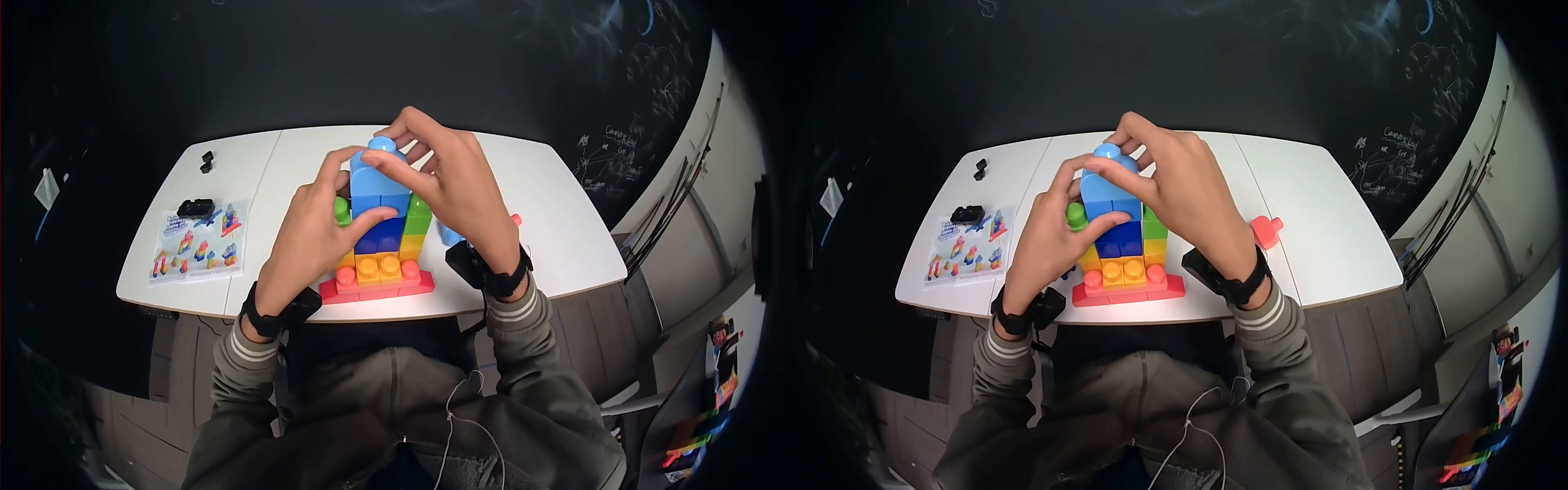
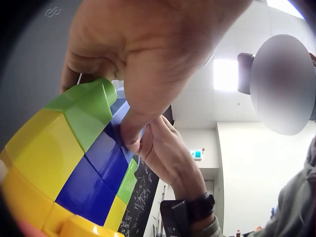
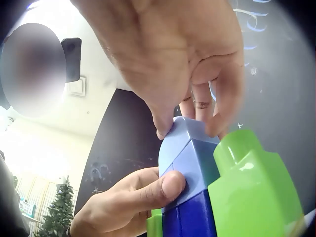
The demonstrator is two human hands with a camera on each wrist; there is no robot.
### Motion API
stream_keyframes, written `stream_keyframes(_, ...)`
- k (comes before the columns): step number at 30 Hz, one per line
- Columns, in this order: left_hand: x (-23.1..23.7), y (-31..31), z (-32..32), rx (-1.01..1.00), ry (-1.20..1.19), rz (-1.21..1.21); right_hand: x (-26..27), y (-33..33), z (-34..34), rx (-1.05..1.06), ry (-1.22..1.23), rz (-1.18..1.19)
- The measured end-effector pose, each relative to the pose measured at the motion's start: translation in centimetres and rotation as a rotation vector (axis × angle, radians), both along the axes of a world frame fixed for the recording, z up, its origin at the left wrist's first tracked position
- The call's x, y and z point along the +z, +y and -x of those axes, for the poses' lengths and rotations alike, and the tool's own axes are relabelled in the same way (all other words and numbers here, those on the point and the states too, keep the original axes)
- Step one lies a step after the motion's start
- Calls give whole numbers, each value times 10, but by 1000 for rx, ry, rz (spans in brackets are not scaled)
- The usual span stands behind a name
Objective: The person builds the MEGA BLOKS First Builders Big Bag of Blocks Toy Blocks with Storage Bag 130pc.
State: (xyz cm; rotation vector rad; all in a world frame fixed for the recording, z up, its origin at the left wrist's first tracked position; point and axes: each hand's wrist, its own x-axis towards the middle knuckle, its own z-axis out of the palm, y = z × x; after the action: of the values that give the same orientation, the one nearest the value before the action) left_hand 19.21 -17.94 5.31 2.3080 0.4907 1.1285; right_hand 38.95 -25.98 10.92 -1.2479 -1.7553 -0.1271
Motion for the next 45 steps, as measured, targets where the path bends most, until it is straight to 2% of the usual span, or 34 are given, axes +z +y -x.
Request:
stream_keyframes(2,0,1,1,1,23,-75,2,-2,-6,28,-6,41)
stream_keyframes(4,4,-2,2,8,81,-13,2,-6,-16,59,-18,78)
stream_keyframes(6,5,-3,2,13,118,16,-8,-7,-36,218,15,268)
stream_keyframes(7,5,-3,2,22,158,51,-17,-6,-48,217,11,268)
stream_keyframes(9,2,-2,-1,20,109,8,-36,-5,-73,161,-61,365)
stream_keyframes(10,1,-2,-1,19,65,-35,-39,-9,-79,142,57,516)
stream_keyframes(11,2,-3,-1,28,62,-32,-48,-14,-89,149,53,519)
stream_keyframes(13,6,-7,-1,10,-45,-36,-63,-19,-97,4,-210,688)
stream_keyframes(14,7,-6,0,19,-45,-36,-66,-19,-95,12,-214,687)
stream_keyframes(16,6,-3,-1,8,-21,-3,-69,-23,-90,-151,-235,931)
stream_keyframes(17,5,-2,-1,9,-23,-1,-80,-21,-96,-151,-238,932)
stream_keyframes(19,3,0,-2,9,-19,3,-112,-12,-118,-110,-363,784)
stream_keyframes(21,2,0,-2,11,-14,3,-120,-5,-122,-148,-382,795)
stream_keyframes(26,5,-3,0,21,-10,-1,-81,-17,-102,-184,-343,722)
stream_keyframes(28,4,-3,0,-9,-22,4,-68,-21,-104,-153,-126,362)
stream_keyframes(29,4,-2,1,-7,-23,6,-56,-23,-100,-150,-127,363)
stream_keyframes(31,3,-2,0,-19,-24,5,-26,-28,-89,-200,139,108)
stream_keyframes(32,3,-2,0,-20,-25,6,-14,-29,-81,-202,138,109)
stream_keyframes(34,3,-2,0,1,-13,-13,4,-26,-58,-4,321,-43)
stream_keyframes(35,3,-2,0,-1,-10,-13,8,-23,-48,-5,324,-44)
stream_keyframes(37,2,-2,1,-31,-35,6,13,-12,-27,168,291,-139)
stream_keyframes(38,3,-2,1,-31,-32,6,14,-6,-22,185,245,-126)
stream_keyframes(43,4,-2,2,-16,-8,-16,20,6,0,146,224,-36)
stream_keyframes(45,4,0,2,-17,-8,-16,17,11,2,113,91,-8)
